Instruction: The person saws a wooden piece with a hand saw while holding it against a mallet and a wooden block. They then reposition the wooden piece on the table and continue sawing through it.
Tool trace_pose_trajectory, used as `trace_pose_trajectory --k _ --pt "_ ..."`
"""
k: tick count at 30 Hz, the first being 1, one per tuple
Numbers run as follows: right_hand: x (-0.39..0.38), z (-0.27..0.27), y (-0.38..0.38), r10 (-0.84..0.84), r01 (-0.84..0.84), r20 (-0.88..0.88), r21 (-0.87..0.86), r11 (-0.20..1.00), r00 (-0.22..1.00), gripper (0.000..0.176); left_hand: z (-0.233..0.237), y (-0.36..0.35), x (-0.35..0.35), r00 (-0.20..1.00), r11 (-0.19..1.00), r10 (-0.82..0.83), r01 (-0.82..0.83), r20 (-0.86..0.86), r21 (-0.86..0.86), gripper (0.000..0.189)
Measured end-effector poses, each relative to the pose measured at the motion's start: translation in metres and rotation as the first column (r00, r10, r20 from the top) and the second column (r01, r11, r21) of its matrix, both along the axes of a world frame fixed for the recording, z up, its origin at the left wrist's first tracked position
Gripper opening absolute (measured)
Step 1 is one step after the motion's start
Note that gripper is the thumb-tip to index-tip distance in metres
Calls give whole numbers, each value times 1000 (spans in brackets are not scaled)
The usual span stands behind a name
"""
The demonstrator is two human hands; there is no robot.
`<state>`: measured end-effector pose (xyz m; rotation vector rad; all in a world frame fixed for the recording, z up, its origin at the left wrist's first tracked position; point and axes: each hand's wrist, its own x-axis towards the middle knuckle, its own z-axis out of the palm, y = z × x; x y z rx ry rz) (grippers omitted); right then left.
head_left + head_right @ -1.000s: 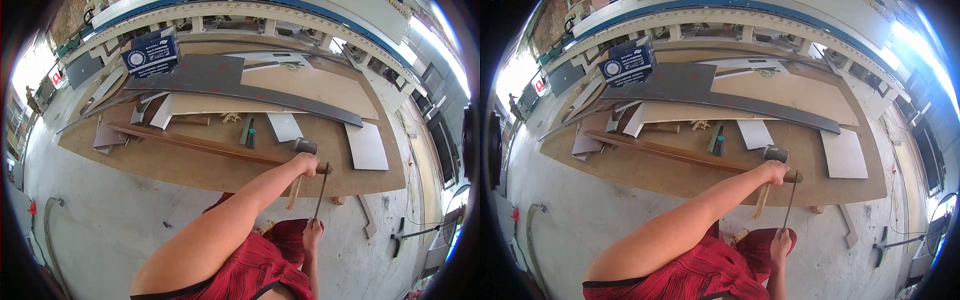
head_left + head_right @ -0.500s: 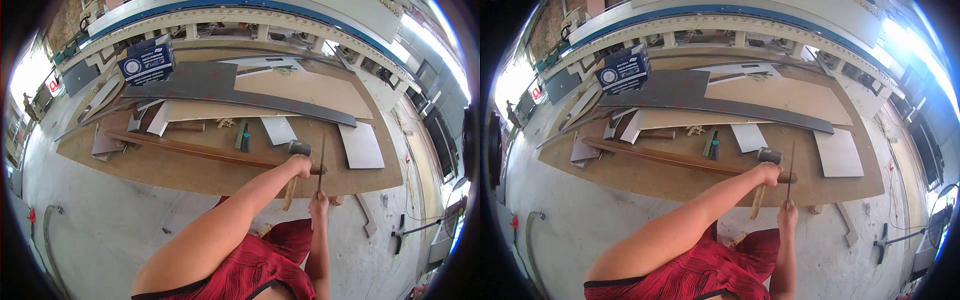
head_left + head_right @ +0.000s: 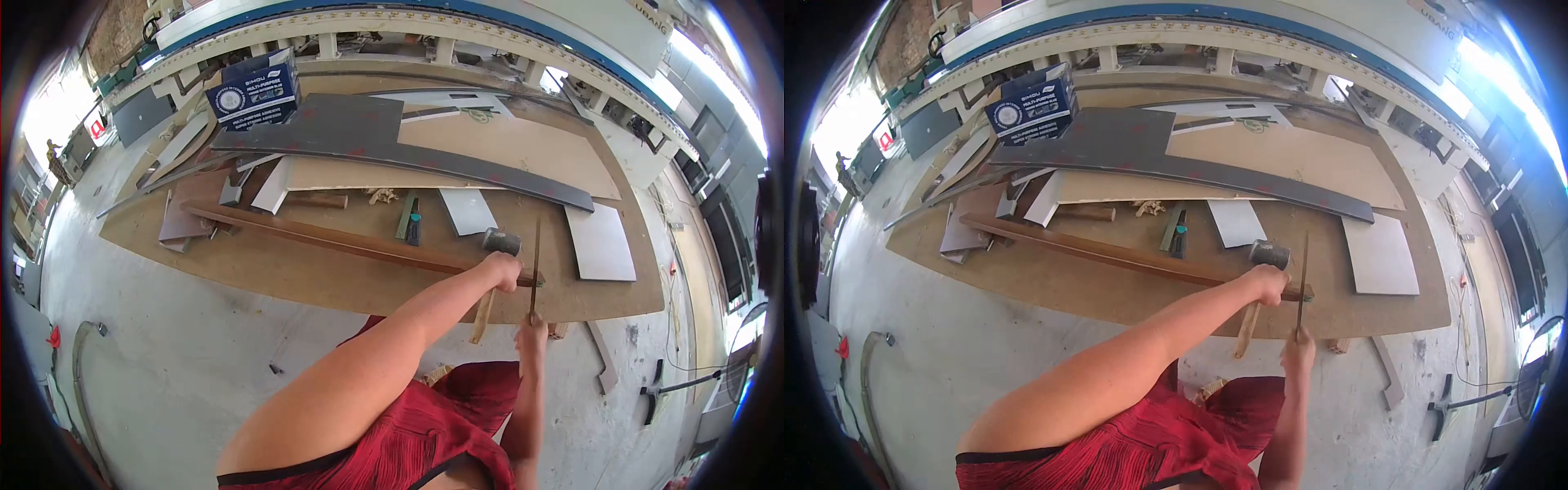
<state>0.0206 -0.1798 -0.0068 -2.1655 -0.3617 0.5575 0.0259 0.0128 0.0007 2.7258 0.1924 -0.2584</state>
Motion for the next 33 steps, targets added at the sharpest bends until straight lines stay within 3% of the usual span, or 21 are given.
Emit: trace_pose_trajectory --k 3,6,8,13,16,18,20,22,25,27,29,31,33 --pt "11 2 17 14 -12 54 -28 1000 998 22 -3 2 -1 1000 999 26 -26 11 -28 32" --pt "17 -69 -15 38 -56 266 58 997 963 21 -4 3 1 1000 999 20 -19 11 -37 32" --pt "-6 -101 -52 17 7 280 -85 996 960 21 -6 5 7 1000 998 -1 -1 -26 -62 31" --pt "-65 -64 -83 -3 15 172 -69 998 985 24 -6 5 6 1000 999 12 -12 -12 -50 32" --pt "-44 -85 -79 7 -2 195 -26 1000 981 23 -8 1 9 1000 1000 10 -10 -4 -29 33" --pt "-31 -51 -47 -64 64 37 -12 998 997 22 -12 3 8 1000 1000 14 -14 -1 -6 33" --pt "-5 -39 -19 -4 2 94 21 1000 996 22 -14 1 7 1000 1000 14 -14 6 23 32" --pt "18 -29 -1 33 -34 13 80 996 999 21 -11 -1 3 999 999 28 -29 24 18 33" --pt "10 -17 7 29 -35 89 69 997 996 20 -8 0 3 999 1000 21 -21 23 -5 32" --pt "10 -58 -15 18 -33 195 69 997 981 20 -2 3 1 1000 999 15 -14 4 -28 32" --pt "-19 -62 -43 -36 36 114 3 999 993 21 8 3 -2 1000 998 6 -8 -27 -59 33" --pt "-34 -111 -84 0 -6 228 29 1000 974 21 5 4 1 999 998 -4 2 -35 -56 34" --pt "-56 -83 -82 -2 3 172 -9 1000 985 20 -3 4 7 999 998 -4 2 -35 -62 34"
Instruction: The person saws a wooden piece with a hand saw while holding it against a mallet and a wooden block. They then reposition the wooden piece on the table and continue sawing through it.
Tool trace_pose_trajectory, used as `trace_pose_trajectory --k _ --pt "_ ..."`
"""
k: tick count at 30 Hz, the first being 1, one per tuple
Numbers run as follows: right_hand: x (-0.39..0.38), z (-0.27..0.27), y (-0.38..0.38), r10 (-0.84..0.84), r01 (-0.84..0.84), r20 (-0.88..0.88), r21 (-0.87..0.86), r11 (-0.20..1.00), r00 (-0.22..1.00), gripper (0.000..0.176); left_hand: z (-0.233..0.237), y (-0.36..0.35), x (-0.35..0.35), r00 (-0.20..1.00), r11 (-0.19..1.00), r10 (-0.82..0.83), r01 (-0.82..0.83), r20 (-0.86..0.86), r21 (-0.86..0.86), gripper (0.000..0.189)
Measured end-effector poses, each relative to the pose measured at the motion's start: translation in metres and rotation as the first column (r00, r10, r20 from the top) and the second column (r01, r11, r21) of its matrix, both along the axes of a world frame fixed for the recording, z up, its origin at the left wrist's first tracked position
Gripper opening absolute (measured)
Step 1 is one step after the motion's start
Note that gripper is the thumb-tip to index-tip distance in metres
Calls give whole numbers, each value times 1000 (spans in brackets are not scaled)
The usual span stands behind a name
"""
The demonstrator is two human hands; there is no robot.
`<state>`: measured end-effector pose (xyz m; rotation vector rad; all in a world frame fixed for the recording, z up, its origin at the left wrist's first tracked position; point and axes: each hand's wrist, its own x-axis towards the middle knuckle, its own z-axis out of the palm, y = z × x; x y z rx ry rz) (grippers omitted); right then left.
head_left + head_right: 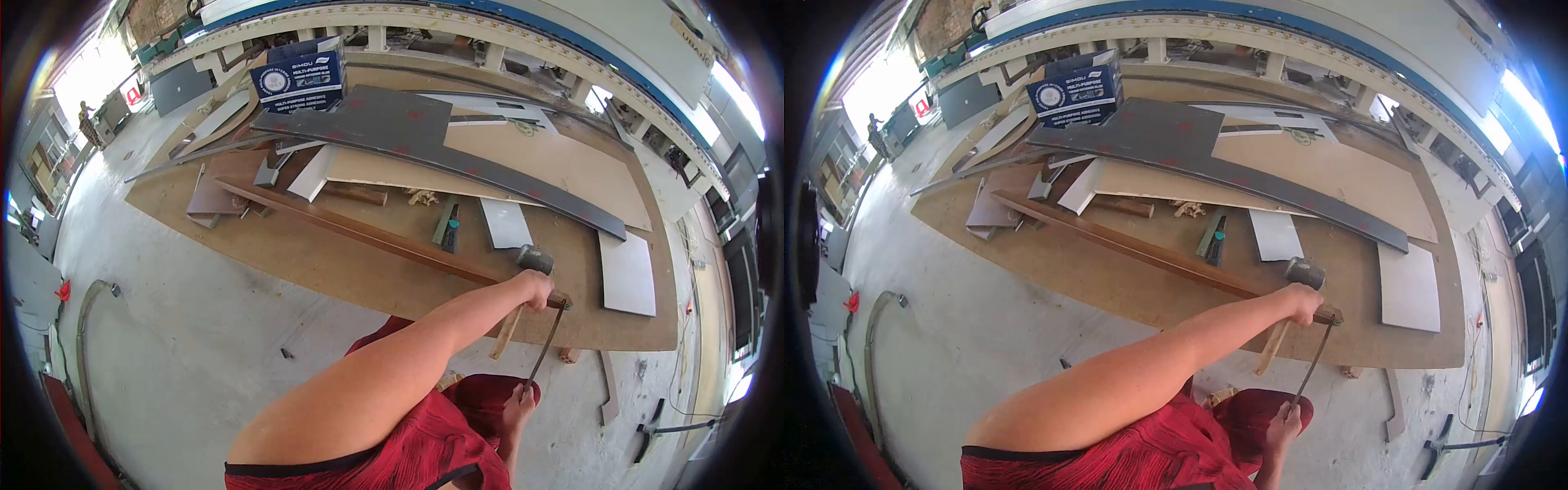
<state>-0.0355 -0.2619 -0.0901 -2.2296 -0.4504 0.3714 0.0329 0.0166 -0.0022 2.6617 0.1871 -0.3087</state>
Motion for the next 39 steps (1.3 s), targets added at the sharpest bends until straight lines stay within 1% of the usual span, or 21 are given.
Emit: trace_pose_trajectory --k 1,4,7,9,10,11,12,14,17,19,22,25,26,28,30,32,35,38,39 --pt "-9 11 0 -6 6 -28 -19 1000 1000 20 -5 0 3 1000 1000 7 -7 6 -7 35" --pt "10 -19 -2 14 -11 177 -21 1000 984 20 -7 2 5 1000 1000 4 -4 22 -8 35" --pt "49 -25 20 -23 23 9 -9 1000 1000 21 -1 0 -3 1000 1000 5 -6 24 25 34" --pt "56 29 58 24 -24 -13 -9 1000 1000 23 -1 -4 -6 1000 999 5 -6 28 46 34" --pt "58 57 75 8 -8 -54 -6 1000 999 23 -1 -4 -7 999 999 13 -15 38 48 34" --pt "57 75 84 -6 5 -94 -5 1000 996 24 0 -4 -6 998 998 25 -27 49 49 34" --pt "57 75 86 -17 17 -82 2 1000 996 24 1 -3 -5 999 999 20 -22 40 43 34" --pt "60 62 89 -42 42 -60 12 999 997 24 2 -1 -6 999 999 20 -21 26 32 34" --pt "62 -7 49 20 -18 128 -21 1000 992 24 2 0 -1 1000 1000 7 -7 -7 15 34" --pt "36 -24 16 2 10 141 -85 996 990 24 9 1 -3 999 1000 -4 5 -34 8 34" --pt "-3 -7 -1 -22 25 87 -42 999 996 24 -1 1 2 1000 1000 -13 13 -10 7 36" --pt "7 -18 -1 -22 22 14 7 1000 1000 25 2 4 4 999 1000 -18 17 -37 -19 38" --pt "12 -12 7 -53 55 -41 34 998 998 25 2 3 1 1000 1000 -20 20 -9 -2 37" --pt "30 12 35 -69 68 -124 -12 998 990 26 4 0 -3 1000 1000 -4 4 5 13 37" --pt "55 29 66 -9 9 20 32 999 1000 27 6 -1 -8 1000 1000 12 -12 19 18 36" --pt "64 76 95 -14 18 -138 33 999 990 26 3 -1 -6 999 1000 20 -20 42 3 36" --pt "97 15 95 28 -38 121 84 996 992 25 5 2 -1 997 1000 -20 19 -71 -18 35" --pt "59 30 66 47 -32 150 -97 995 988 26 0 2 -2 1000 1000 21 -21 16 -9 36" --pt "47 20 48 51 -21 201 -149 989 978 25 0 2 0 1000 1000 0 0 20 -11 34"
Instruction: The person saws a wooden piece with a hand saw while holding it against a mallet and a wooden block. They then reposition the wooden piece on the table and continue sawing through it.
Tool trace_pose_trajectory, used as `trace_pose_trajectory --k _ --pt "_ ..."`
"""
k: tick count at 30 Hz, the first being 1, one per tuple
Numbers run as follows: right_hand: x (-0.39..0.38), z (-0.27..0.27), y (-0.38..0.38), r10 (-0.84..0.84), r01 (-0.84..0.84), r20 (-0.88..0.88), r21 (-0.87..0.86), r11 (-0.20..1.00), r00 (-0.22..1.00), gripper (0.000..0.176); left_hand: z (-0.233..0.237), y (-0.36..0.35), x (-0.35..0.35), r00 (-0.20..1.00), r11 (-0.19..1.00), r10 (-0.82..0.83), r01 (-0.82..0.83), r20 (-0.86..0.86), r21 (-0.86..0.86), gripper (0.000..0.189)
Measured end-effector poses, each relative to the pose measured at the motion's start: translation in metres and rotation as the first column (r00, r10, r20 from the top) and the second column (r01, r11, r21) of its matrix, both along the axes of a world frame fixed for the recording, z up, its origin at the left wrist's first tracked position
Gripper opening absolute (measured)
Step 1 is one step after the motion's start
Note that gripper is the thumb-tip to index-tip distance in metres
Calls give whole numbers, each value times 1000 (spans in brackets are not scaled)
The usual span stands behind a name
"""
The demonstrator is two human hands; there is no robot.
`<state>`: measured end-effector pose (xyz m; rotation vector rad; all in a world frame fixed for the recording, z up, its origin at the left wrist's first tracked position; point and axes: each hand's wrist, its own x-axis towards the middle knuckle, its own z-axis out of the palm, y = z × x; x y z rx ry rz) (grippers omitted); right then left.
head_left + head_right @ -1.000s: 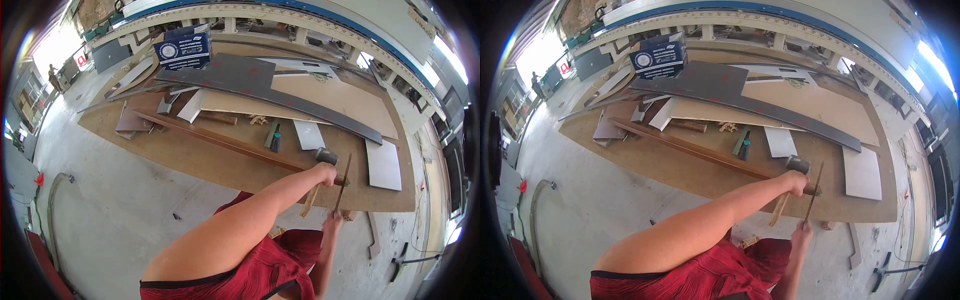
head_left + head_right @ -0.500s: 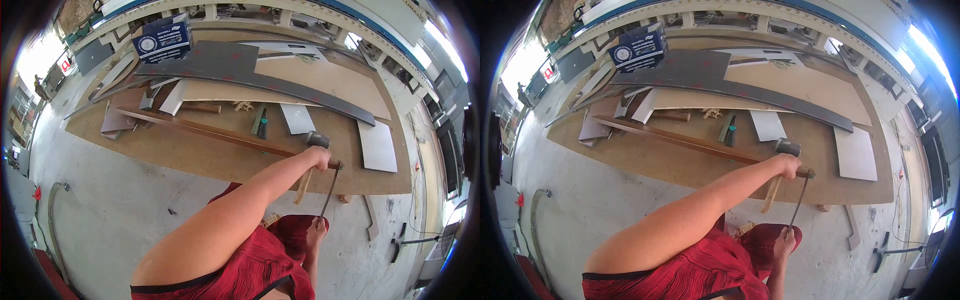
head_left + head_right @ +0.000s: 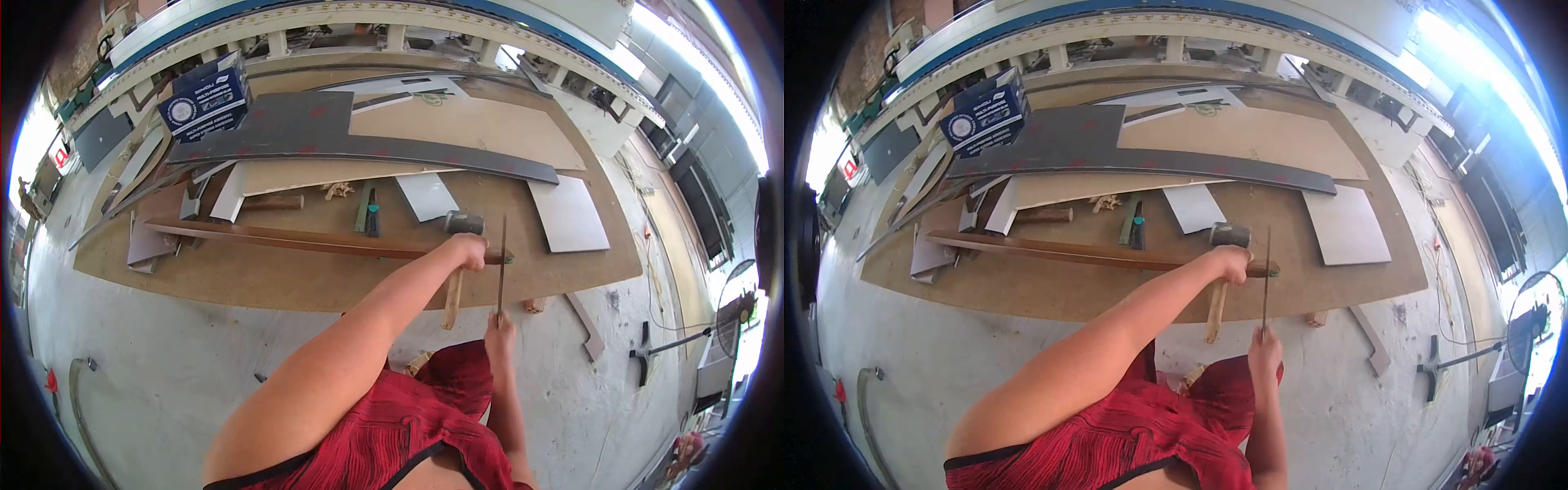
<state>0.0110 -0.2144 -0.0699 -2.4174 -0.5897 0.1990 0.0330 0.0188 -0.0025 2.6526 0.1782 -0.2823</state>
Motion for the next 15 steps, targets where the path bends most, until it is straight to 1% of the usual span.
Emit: trace_pose_trajectory --k 1,2,3,4,5,6,9,10,11,13,15 --pt "-14 -13 -19 9 -6 53 -50 999 999 24 -3 0 3 1000 1000 -9 9 2 -2 33" --pt "-29 -15 -33 14 -14 29 17 1000 999 23 -4 2 5 1000 1000 -6 6 1 -2 32" --pt "-44 -14 -42 24 -23 -5 79 997 1000 22 -9 2 8 1000 1000 -6 6 -26 -6 36" --pt "-50 -16 -44 -2 7 -65 79 997 998 22 -10 1 7 1000 1000 5 -5 -20 -11 38" --pt "-49 -17 -46 -31 40 -122 76 996 992 22 -7 1 4 1000 1000 13 -14 -10 -12 39" --pt "-46 -19 -46 -66 79 -175 70 994 982 22 -8 1 2 1000 1000 22 -22 -6 -6 37" --pt "-19 -36 -35 -66 80 -181 70 994 981 24 -7 -2 0 999 1000 9 -10 43 28 30" --pt "0 -40 -26 -45 58 -164 71 996 985 24 -6 -2 -1 999 999 11 -13 41 39 30" --pt "16 -38 -9 -26 37 -151 74 997 988 25 -5 -3 -2 999 999 13 -14 36 51 30" --pt "19 31 35 -62 94 -273 106 990 960 25 -2 -4 -4 1000 998 15 -15 13 58 31" --pt "39 18 48 -2 27 -161 155 988 987 24 7 -4 -6 1000 999 23 -22 -18 48 32"
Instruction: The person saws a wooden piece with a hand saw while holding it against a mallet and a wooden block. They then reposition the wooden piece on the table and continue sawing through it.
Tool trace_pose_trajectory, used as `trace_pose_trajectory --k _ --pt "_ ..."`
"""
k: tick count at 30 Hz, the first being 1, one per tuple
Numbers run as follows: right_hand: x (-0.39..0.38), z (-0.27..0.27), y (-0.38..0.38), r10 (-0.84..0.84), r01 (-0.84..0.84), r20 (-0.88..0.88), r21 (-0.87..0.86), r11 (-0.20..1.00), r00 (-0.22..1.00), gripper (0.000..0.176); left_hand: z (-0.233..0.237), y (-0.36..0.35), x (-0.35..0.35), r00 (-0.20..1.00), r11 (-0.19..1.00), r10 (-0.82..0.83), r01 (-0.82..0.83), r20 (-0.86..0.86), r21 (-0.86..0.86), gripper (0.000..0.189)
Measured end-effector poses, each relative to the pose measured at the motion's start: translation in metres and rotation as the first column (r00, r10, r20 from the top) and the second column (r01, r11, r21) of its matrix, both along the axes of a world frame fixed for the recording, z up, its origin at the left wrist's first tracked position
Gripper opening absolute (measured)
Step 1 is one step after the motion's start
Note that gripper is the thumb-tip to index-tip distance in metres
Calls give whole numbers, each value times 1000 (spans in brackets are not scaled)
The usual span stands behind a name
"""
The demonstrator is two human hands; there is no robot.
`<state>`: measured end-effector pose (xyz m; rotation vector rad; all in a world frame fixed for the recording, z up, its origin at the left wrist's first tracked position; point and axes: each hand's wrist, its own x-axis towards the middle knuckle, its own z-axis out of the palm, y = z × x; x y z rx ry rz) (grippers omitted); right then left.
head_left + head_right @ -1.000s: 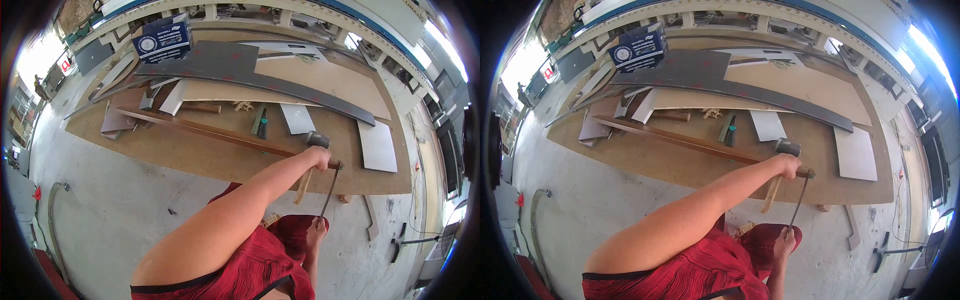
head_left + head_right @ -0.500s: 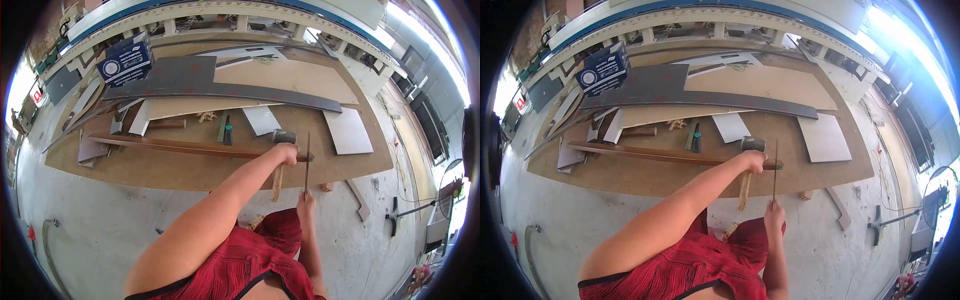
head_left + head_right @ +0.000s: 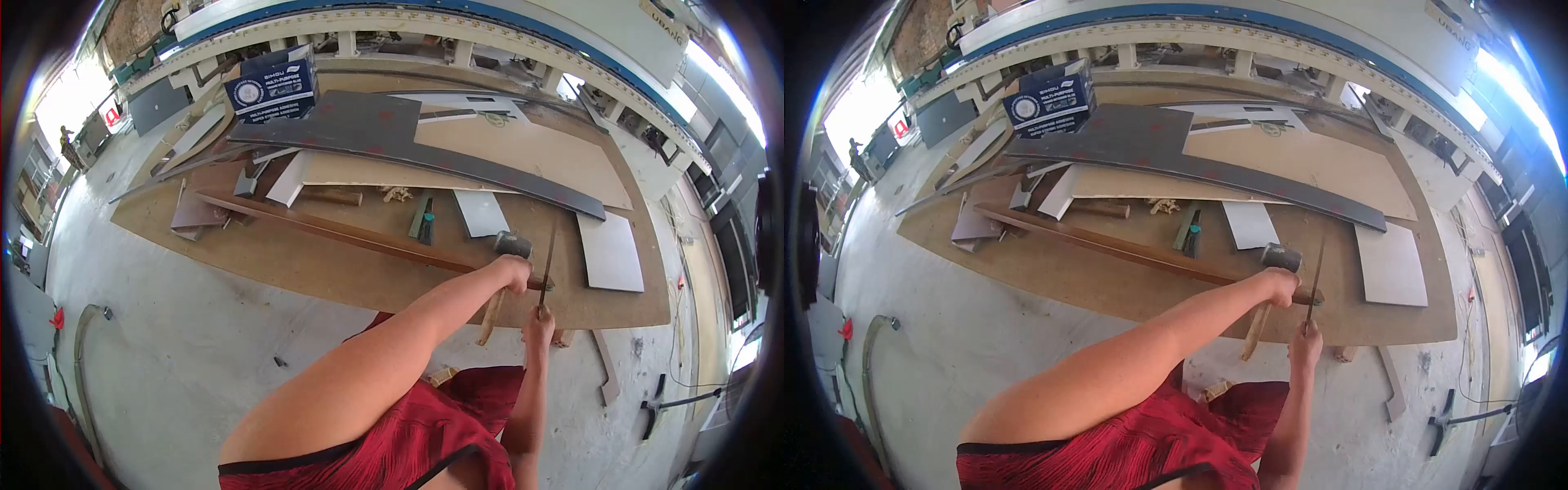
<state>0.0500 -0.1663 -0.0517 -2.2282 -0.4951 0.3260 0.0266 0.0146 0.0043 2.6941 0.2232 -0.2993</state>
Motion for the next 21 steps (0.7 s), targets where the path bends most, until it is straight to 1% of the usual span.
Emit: trace_pose_trajectory --k 1,3,4,6,7,8,9,10,11,12,13,14,16,18,20,21 --pt "8 -8 5 25 -26 58 19 999 998 24 0 0 -2 1000 1000 -5 5 15 -1 32" --pt "1 -21 -7 21 -21 114 -1 1000 993 23 -4 2 0 998 1000 -19 20 51 -5 33" --pt "-6 -28 -19 11 -8 141 -16 1000 990 23 -8 6 3 1000 1000 -16 17 13 -15 33" --pt "-41 -26 -46 -17 23 192 -32 999 981 21 -17 8 18 996 998 -59 56 -62 -42 34" --pt "-56 -32 -63 -31 57 167 -151 987 985 21 -20 11 18 999 997 -37 34 -33 -75 31" --pt "-62 -55 -84 -6 13 67 -117 993 998 22 -17 10 18 998 996 -49 47 -27 -70 32" --pt "-80 -46 -91 -17 36 129 -145 989 991 25 -15 9 16 999 996 -36 35 -13 -84 32" --pt "-91 -39 -95 -46 61 105 -145 988 993 28 -15 8 15 999 996 -39 39 0 -75 31" --pt "-93 -30 -96 -25 41 72 -223 974 997 29 -17 7 13 996 997 -14 21 85 -78 29" --pt "-93 -31 -97 -27 42 102 -148 988 994 27 -14 8 15 998 997 -57 59 35 -46 30" --pt "-93 -27 -95 -37 56 120 -156 986 992 25 -10 8 13 997 996 -61 63 37 -60 34" --pt "-88 -34 -95 -30 41 109 -98 994 994 24 -4 7 11 997 996 -74 74 -4 -48 38" --pt "-73 -22 -75 -1 20 138 -137 990 990 29 -2 6 9 998 999 -51 51 -21 -7 38" --pt "-46 -15 -45 6 16 148 -151 988 989 29 -1 3 6 999 999 -31 32 -34 28 38" --pt "-26 12 -16 -7 26 170 -112 993 985 27 1 2 4 999 998 -28 30 -37 50 38" --pt "-21 15 -8 -4 22 171 -101 995 985 27 2 2 4 999 998 -33 35 -36 53 37"
